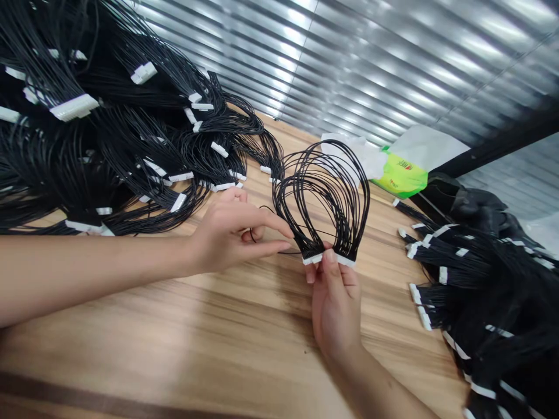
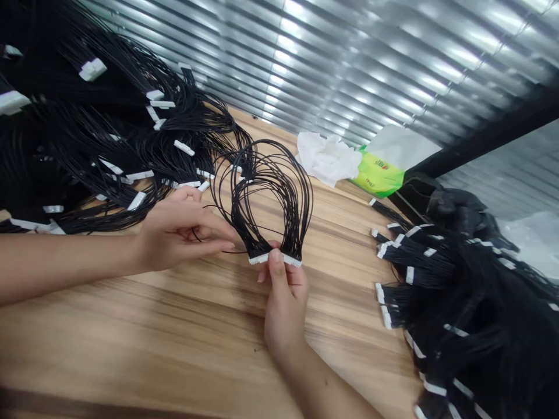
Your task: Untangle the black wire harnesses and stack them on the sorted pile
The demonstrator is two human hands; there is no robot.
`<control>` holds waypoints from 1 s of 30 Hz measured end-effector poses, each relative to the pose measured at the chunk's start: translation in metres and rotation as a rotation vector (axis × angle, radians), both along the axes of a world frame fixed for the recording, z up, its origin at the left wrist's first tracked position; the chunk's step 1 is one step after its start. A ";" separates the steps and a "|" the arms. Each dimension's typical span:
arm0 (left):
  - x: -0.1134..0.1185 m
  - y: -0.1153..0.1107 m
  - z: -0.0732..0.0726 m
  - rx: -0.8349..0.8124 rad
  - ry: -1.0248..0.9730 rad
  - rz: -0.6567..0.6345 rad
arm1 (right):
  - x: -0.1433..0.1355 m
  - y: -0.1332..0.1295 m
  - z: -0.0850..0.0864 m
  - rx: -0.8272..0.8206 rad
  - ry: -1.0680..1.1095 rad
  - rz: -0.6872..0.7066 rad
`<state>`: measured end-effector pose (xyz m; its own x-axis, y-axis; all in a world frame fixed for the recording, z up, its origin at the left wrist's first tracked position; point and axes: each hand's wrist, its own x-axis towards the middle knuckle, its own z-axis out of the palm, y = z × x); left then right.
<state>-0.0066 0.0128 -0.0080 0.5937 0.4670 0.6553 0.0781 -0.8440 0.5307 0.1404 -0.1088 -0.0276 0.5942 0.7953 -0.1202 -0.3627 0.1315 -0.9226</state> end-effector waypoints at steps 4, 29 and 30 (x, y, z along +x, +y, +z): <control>0.000 0.002 -0.001 0.179 0.074 0.093 | 0.000 0.000 -0.001 -0.018 -0.020 -0.005; 0.002 0.009 -0.001 0.263 0.055 -0.051 | 0.002 -0.002 -0.003 -0.108 -0.201 0.070; 0.002 0.009 -0.001 0.262 0.065 -0.050 | 0.003 -0.002 -0.003 -0.110 -0.211 0.068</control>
